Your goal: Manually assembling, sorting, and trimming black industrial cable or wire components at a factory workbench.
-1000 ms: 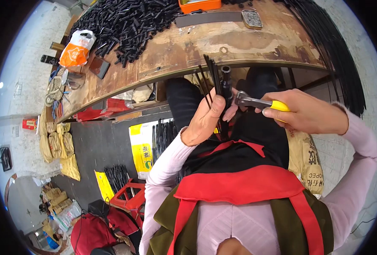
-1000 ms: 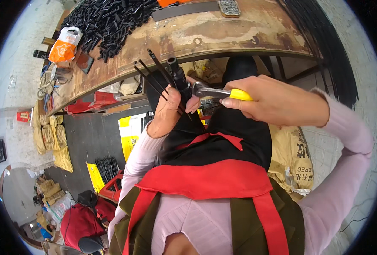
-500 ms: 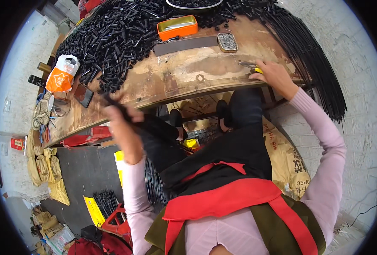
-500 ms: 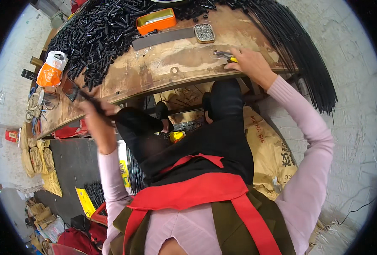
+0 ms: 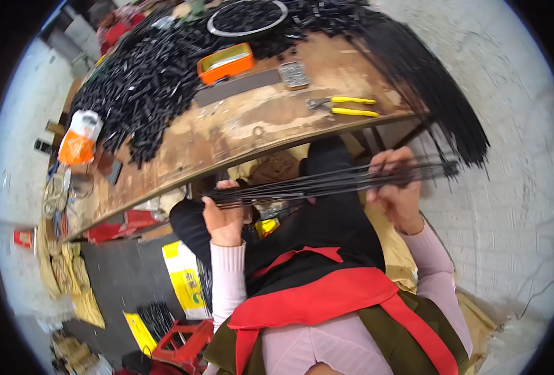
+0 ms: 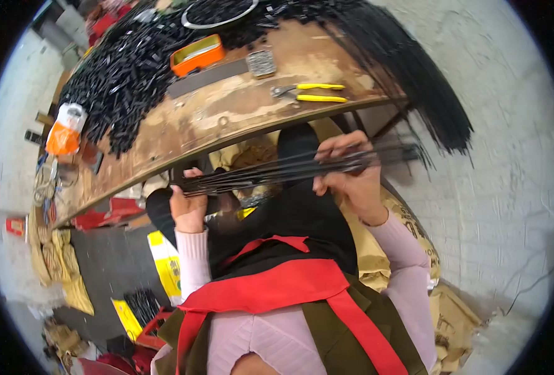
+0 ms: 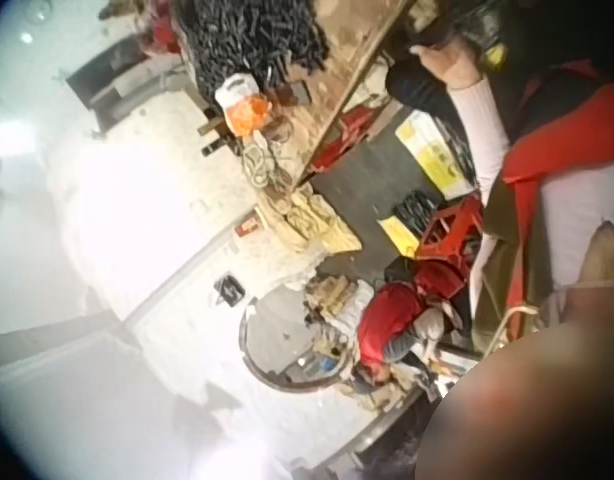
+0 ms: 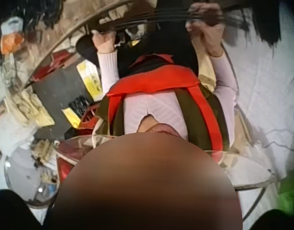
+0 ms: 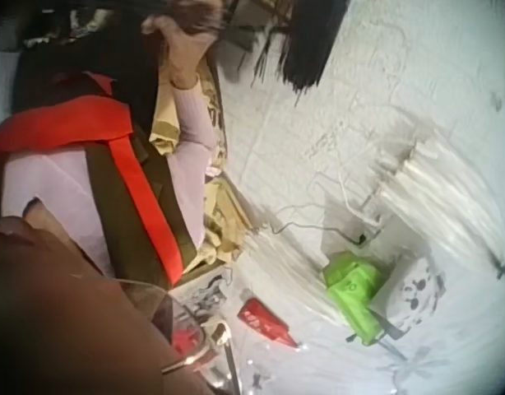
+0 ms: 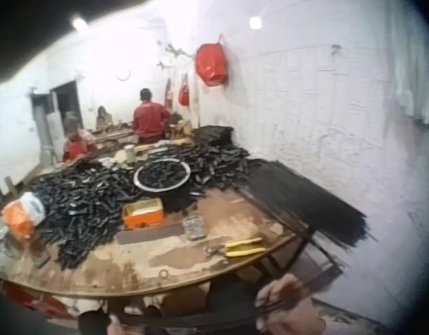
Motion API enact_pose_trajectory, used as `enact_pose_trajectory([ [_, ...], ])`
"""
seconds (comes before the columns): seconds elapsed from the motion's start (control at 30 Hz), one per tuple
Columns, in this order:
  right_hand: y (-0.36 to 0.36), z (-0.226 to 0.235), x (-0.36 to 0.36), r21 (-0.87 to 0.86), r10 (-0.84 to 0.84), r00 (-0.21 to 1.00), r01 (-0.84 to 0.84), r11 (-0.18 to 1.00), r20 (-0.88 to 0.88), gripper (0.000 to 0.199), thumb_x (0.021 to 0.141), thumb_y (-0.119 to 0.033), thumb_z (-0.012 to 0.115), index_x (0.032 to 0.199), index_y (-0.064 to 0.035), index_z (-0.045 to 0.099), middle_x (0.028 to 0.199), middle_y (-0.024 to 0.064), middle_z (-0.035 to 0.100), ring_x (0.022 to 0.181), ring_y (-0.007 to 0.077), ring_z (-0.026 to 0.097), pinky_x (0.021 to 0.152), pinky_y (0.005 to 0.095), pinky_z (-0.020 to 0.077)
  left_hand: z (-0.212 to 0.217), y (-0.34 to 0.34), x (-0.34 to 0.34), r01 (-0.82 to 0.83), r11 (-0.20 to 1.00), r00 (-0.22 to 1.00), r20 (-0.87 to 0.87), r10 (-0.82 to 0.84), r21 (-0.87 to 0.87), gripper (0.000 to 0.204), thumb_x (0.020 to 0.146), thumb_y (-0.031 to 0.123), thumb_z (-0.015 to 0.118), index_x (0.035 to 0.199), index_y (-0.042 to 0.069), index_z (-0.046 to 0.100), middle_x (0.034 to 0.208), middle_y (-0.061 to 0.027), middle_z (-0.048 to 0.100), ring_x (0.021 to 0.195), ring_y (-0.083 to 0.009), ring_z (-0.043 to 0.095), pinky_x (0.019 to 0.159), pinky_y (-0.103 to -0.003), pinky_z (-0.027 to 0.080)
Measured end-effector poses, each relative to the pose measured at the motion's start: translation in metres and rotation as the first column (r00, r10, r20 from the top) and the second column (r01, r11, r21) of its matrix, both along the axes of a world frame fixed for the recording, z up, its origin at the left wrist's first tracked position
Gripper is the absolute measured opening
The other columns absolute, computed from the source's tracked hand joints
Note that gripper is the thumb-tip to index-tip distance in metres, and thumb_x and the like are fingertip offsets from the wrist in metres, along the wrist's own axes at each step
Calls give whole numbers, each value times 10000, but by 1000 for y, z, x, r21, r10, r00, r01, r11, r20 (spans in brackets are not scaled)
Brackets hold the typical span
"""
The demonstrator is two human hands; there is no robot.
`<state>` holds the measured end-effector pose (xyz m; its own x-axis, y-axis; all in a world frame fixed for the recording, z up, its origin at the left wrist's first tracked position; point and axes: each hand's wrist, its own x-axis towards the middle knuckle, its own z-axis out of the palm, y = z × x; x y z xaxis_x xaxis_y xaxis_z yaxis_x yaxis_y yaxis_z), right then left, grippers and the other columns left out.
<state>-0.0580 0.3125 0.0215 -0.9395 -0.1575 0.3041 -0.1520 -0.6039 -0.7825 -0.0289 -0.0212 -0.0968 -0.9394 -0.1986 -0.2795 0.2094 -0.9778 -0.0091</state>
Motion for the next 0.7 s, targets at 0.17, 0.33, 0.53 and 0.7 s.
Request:
enact_pose_trajectory([
  [0.17,-1,41,0,271,-43,998,54,961,-47,494,666,-4,847,1018,-37,501,1028,128,569,729,138,600,535,234,509,-121,24,1,298,847,924,89,-371,441,792,994,604,233,1341,-77,443,1291,-241,562,1197,-395,531,1052,-523,416],
  [0.33,-52,0,3,575,279,949,-313,756,149,340,740,52,786,984,-43,569,809,10,588,699,64,578,588,201,449,-11,83,28,514,406,822,299,-484,-756,301,1016,344,493,818,125,552,685,13,545,607,-128,521,547,-287,413],
  [0.53,-83,-1,-25,473,385,893,-451,757,235,190,802,28,715,942,-32,601,727,12,601,606,74,562,570,217,451,92,78,16,99,8,961,94,-261,-995,335,1014,198,521,1269,-5,600,1058,-55,620,956,-92,572,801,-226,458],
  [0.7,-97,-3,-34,427,425,883,-469,774,199,160,801,-25,769,887,-22,635,822,-16,621,782,44,588,710,202,491,98,71,27,136,123,987,124,-99,-983,236,857,28,730,1081,-10,667,889,-7,654,787,-48,587,705,-192,469],
])
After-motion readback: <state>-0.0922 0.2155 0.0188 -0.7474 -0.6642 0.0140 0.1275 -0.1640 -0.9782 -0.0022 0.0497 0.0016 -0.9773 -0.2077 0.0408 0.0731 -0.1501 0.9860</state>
